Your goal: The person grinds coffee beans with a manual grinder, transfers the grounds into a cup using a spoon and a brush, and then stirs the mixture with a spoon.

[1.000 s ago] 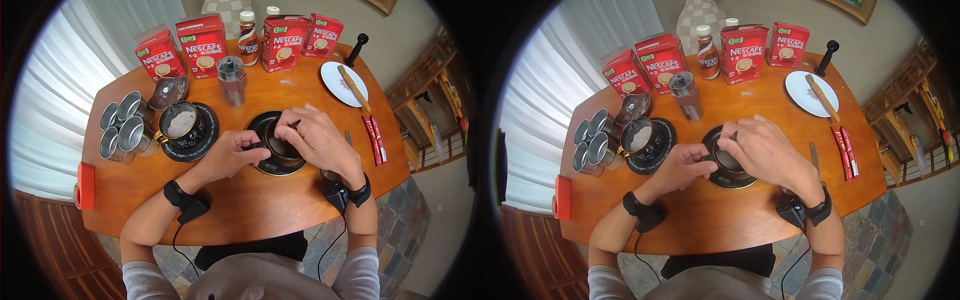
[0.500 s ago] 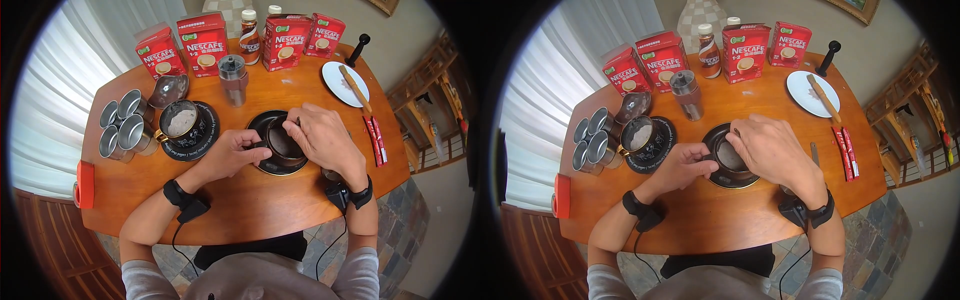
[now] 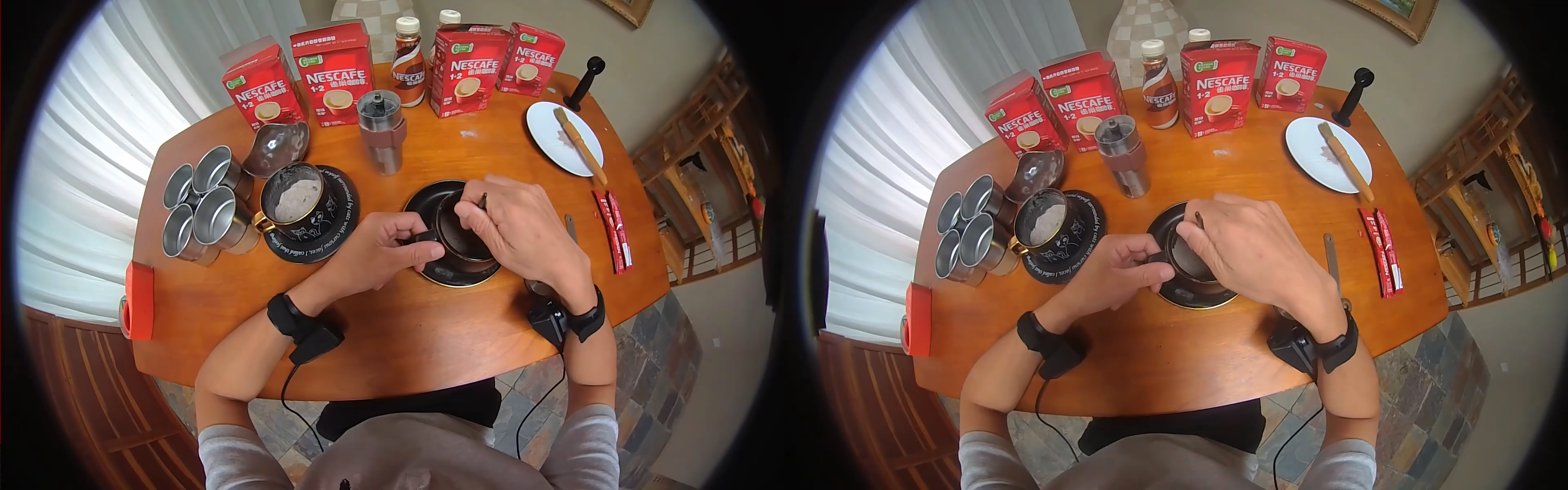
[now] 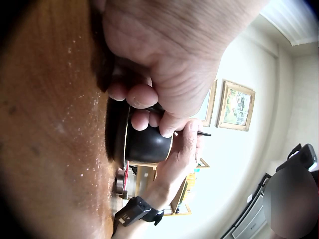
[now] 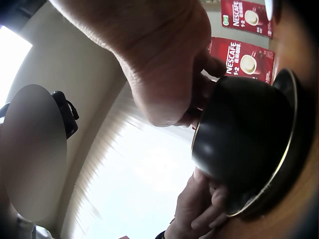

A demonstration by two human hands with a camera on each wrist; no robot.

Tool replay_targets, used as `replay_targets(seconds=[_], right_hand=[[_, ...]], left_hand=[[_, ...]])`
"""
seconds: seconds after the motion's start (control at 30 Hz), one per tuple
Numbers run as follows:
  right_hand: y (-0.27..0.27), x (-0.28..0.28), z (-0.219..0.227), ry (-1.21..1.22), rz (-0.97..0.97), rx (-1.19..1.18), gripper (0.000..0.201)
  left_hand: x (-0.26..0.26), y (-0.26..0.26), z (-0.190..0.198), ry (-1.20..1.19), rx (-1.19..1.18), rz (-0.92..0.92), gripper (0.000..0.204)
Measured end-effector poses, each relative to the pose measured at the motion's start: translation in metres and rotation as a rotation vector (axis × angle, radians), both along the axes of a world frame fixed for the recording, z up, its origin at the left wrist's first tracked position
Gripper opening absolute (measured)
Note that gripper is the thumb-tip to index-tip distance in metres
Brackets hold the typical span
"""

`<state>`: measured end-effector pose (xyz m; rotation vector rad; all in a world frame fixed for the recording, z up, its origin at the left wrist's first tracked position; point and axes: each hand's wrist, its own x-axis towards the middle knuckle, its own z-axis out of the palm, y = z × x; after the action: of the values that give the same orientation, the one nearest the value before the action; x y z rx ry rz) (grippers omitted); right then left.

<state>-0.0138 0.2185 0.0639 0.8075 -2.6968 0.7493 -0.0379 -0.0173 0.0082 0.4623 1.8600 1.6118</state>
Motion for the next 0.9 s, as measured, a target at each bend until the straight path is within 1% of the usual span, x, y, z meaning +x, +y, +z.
replay_targets(seconds=[0.07,0.17,0.27,0.37,0.47,0.57,0.67,0.77,0.87,0.9], right_hand=[[0.0016,-0.001,-0.0024,-0.025,0.033,-0.051,0.026],[-0.0029,-0.0012,-0.0005,-0.012,-0.003,-0.019,0.027],[0.0003,-0.0005,0.0006,-0.078,0.031,-0.026,0.028],[-0.0035,-0.0014,-0.0014,-0.023,0.022,-0.042,0.029],[-0.0007,-0.0017,-0.0009,-0.077,0.045,-0.028,0.029],[-0.0025,-0.0027,-0.0052,-0.056,0.027,-0.08,0.03],[-0.0018,-0.0031,-0.004,-0.057,0.035,-0.057,0.03],[0.0001,-0.0046,-0.0092,-0.051,0.058,-0.102,0.03],[-0.0022,-0.0044,-0.0068,0.001,0.046,-0.076,0.029],[-0.001,-0.004,-0.0062,-0.016,0.053,-0.066,0.029]], left_hand=[[0.0002,-0.0006,0.0014,-0.004,-0.004,0.0,0.018],[0.0002,-0.0005,0.001,-0.002,0.005,-0.008,0.018],[0.0002,-0.0008,0.0011,-0.005,0.001,-0.006,0.018],[-0.0001,-0.0011,-0.0002,-0.004,0.003,-0.005,0.018],[-0.0001,-0.0004,0.0,-0.005,0.0,-0.004,0.017],[0.0001,-0.0007,0.0006,-0.004,-0.003,0.001,0.017],[0.0004,-0.0001,0.0019,-0.007,-0.011,0.0,0.016],[0.0007,-0.0006,0.0021,-0.004,-0.013,0.004,0.017],[0.0001,-0.0001,0.0,-0.002,-0.003,0.0,0.017],[-0.0001,-0.0004,-0.0005,-0.001,0.001,0.001,0.017]])
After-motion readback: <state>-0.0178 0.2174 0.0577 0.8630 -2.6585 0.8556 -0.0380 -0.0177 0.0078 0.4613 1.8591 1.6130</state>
